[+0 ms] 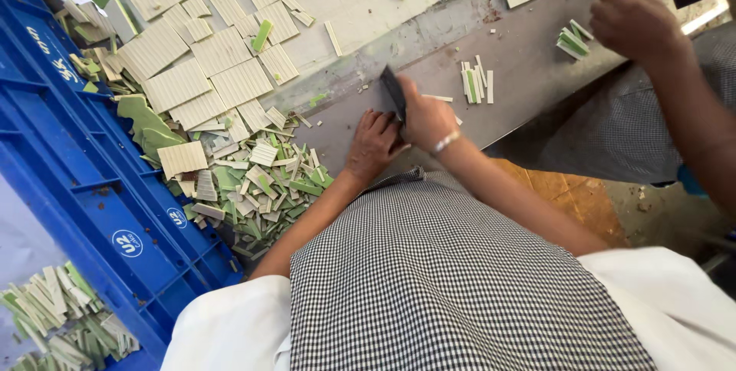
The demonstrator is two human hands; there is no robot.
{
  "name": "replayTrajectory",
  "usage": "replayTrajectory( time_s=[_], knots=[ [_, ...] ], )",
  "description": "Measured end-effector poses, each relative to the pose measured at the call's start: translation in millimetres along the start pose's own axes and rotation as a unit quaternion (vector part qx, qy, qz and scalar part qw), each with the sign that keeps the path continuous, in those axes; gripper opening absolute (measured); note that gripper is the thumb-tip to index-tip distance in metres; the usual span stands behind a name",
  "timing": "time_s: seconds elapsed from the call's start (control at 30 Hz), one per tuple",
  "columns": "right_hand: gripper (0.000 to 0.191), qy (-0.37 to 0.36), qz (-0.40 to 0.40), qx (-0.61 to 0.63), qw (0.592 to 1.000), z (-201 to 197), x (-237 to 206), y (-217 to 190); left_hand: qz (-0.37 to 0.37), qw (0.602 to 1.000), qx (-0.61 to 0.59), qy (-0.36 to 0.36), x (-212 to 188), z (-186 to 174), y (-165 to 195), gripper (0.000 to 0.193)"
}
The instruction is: The person sands the edges of small tile pieces one at a time using a black sanding block, then places the sanded pieces into a blue plastic crate beside the work table. Another worker sands similar pieces across the table.
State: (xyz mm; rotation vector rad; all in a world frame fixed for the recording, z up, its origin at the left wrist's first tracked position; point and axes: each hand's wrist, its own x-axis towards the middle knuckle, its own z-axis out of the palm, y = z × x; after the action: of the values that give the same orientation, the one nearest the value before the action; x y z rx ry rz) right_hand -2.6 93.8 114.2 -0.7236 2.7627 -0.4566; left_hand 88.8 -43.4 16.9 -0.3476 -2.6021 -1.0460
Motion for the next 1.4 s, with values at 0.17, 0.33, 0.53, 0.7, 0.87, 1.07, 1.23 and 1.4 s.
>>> replayTrajectory(
  time_s=[0.17, 0.33, 0.53, 0.7, 0.87, 1.07, 1.23, 1.4],
  knots=[
    [0.063, -0.022, 0.002, 0.015, 1.0, -17.4, 0.1, 22.5, -0.003, 1.0, -0.017, 0.025, 0.1, -1.4, 1.0, 0.052],
    [0.062, -0.016, -0.018, 0.049, 0.999, -11.5, -37.8, 18.5, -0.007, 1.0, -0.005, -0.001, 0.7, -0.5, 0.0, 0.044],
    [0.06, -0.005, -0.04, 0.042, 0.998, -5.2, -42.6, 8.6, -0.013, 1.0, -0.018, 0.015, 2.0, -4.9, 3.9, 0.044],
    [0.063, -0.013, -0.021, 0.03, 0.999, 1.2, -50.2, 11.7, -0.005, 0.999, -0.018, 0.026, 0.1, -3.2, 2.6, 0.043],
    [0.065, -0.051, 0.007, 0.006, 0.999, 14.7, -40.4, -3.4, -0.02, 1.0, -0.013, 0.01, -1.2, -0.9, -0.7, 0.041],
    [0.06, -0.001, -0.006, 0.033, 0.999, 7.9, 0.1, 0.8, -0.013, 1.0, -0.023, 0.018, 5.0, -9.8, 2.3, 0.04],
    [0.049, 0.094, 0.113, 0.088, 0.985, -33.7, -55.9, 98.3, -0.062, 0.998, -0.028, 0.008, -0.5, -14.4, 3.7, 0.042],
    [0.045, 0.214, 0.107, 0.14, 0.961, -39.9, -97.5, 173.1, -0.043, 0.997, -0.06, -0.005, 37.4, 7.8, 12.3, 0.044]
  ],
)
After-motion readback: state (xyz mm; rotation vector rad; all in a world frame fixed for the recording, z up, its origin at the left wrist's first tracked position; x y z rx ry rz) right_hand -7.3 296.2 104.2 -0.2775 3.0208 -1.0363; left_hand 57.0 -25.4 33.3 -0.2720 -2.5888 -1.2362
